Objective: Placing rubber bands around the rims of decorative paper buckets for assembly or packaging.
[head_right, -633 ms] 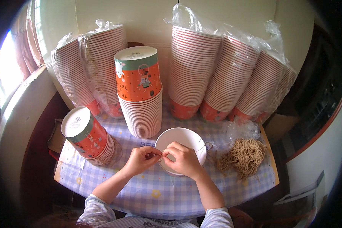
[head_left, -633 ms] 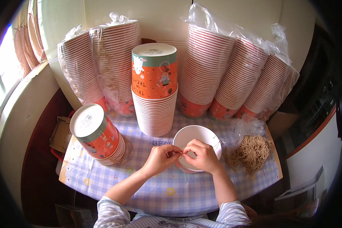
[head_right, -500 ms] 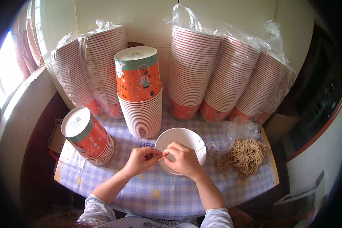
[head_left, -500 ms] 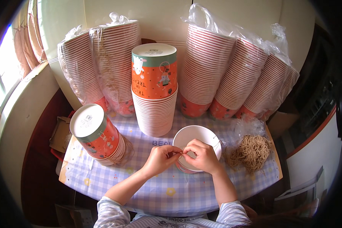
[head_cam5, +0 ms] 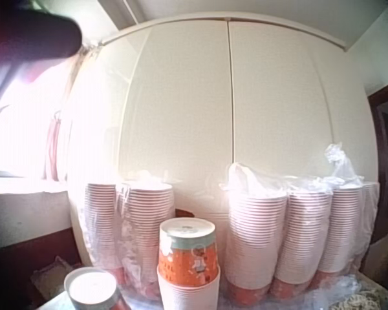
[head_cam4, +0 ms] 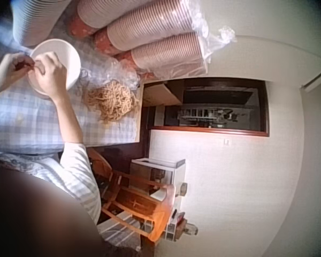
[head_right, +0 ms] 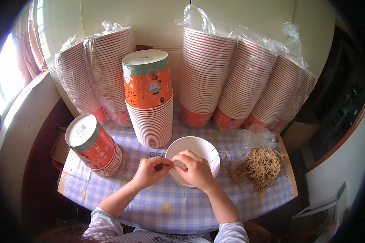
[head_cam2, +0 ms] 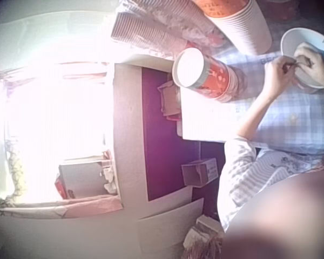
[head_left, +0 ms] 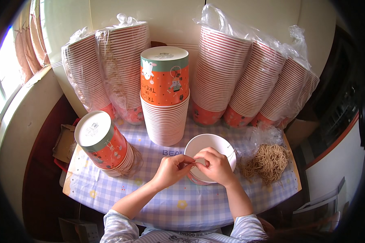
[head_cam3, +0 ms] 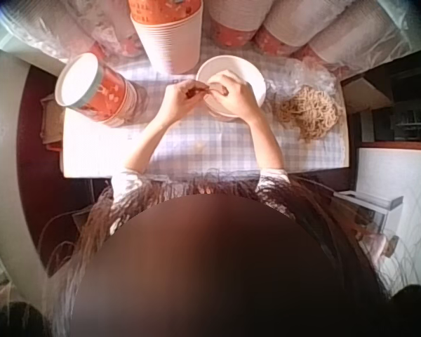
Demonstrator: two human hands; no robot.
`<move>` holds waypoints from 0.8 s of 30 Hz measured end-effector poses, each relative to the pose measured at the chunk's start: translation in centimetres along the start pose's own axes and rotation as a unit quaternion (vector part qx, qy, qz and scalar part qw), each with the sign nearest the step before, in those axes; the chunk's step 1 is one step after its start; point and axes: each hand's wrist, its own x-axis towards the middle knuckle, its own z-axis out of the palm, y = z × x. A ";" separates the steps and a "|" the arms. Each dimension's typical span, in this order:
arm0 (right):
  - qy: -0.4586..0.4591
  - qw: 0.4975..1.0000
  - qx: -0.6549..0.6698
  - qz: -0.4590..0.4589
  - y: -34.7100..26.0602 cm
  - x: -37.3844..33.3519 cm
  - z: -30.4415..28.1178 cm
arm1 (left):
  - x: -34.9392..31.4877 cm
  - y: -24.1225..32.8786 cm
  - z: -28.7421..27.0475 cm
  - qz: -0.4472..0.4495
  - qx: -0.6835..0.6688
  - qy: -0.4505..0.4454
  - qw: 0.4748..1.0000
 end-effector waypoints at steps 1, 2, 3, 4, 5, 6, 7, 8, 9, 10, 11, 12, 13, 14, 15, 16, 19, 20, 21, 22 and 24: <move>0.006 0.999 -0.007 -0.031 0.0 0.0 0.0 | 0.0 -0.2 0.1 0.000 0.000 0.000 1.000; 0.006 0.999 -0.007 -0.031 0.0 0.0 0.0 | 0.0 -0.6 0.2 0.012 -0.009 0.009 1.000; -0.004 1.000 0.001 -0.022 0.0 0.0 -0.1 | 0.1 -0.8 0.3 0.023 -0.018 0.017 0.999; -0.013 1.000 0.008 -0.013 0.1 -0.1 -0.1 | 0.1 -0.7 0.2 0.023 -0.018 0.016 0.999; -0.013 1.000 0.008 -0.012 0.0 0.0 -0.2 | 0.1 -0.5 0.1 0.019 -0.020 0.013 1.000; -0.014 1.000 0.019 -0.014 0.0 0.1 -0.2 | 0.0 -0.3 0.1 0.014 -0.021 0.011 1.000; -0.015 0.999 0.029 -0.017 -0.1 0.1 -0.2 | 0.0 -0.3 0.1 0.013 -0.020 0.011 1.000; -0.015 0.999 0.030 -0.017 0.0 0.1 -0.2 | 0.0 -0.4 0.1 0.018 -0.029 0.011 0.999; -0.021 0.999 0.043 -0.022 0.1 0.1 -0.2 | 0.0 -0.4 0.1 0.022 -0.039 0.010 0.999; -0.028 0.998 0.056 -0.026 0.2 0.1 -0.1 | 0.0 -0.3 0.2 0.022 -0.039 0.009 0.999; -0.028 0.998 0.056 -0.026 0.4 0.1 -0.1 | 0.0 -0.2 0.2 0.020 -0.032 0.011 0.999; -0.036 0.997 0.065 -0.031 0.5 0.1 -0.1 | 0.0 0.0 0.2 0.018 -0.025 0.012 0.999; -0.045 0.996 0.074 -0.037 0.6 0.1 -0.1 | -0.1 0.1 0.1 0.018 -0.025 0.012 0.999; -0.044 0.996 0.074 -0.036 0.6 0.1 -0.1 | -0.1 0.1 0.1 0.019 -0.009 0.009 1.000; -0.044 0.995 0.080 -0.029 0.6 0.1 -0.1 | -0.1 0.2 0.0 0.020 0.008 0.007 1.000; -0.044 0.995 0.087 -0.021 0.6 0.0 -0.1 | -0.1 0.1 0.0 0.021 0.008 0.007 1.000; -0.048 0.994 0.095 0.012 0.6 -0.1 -0.1 | -0.1 -0.1 0.1 0.026 0.005 0.015 1.000; -0.048 0.994 0.096 0.012 0.5 -0.1 -0.1 | -0.1 -0.1 0.1 0.033 0.007 0.020 0.999; -0.046 0.994 0.092 0.020 0.4 -0.1 -0.2 | -0.1 -0.1 0.2 0.040 0.010 0.025 0.999; -0.045 0.995 0.089 0.029 0.4 -0.1 -0.2 | -0.2 -0.1 0.2 0.040 0.010 0.025 0.999; -0.036 0.995 0.089 0.037 0.5 -0.2 0.0 | -0.2 -0.1 0.5 0.120 0.082 0.077 0.986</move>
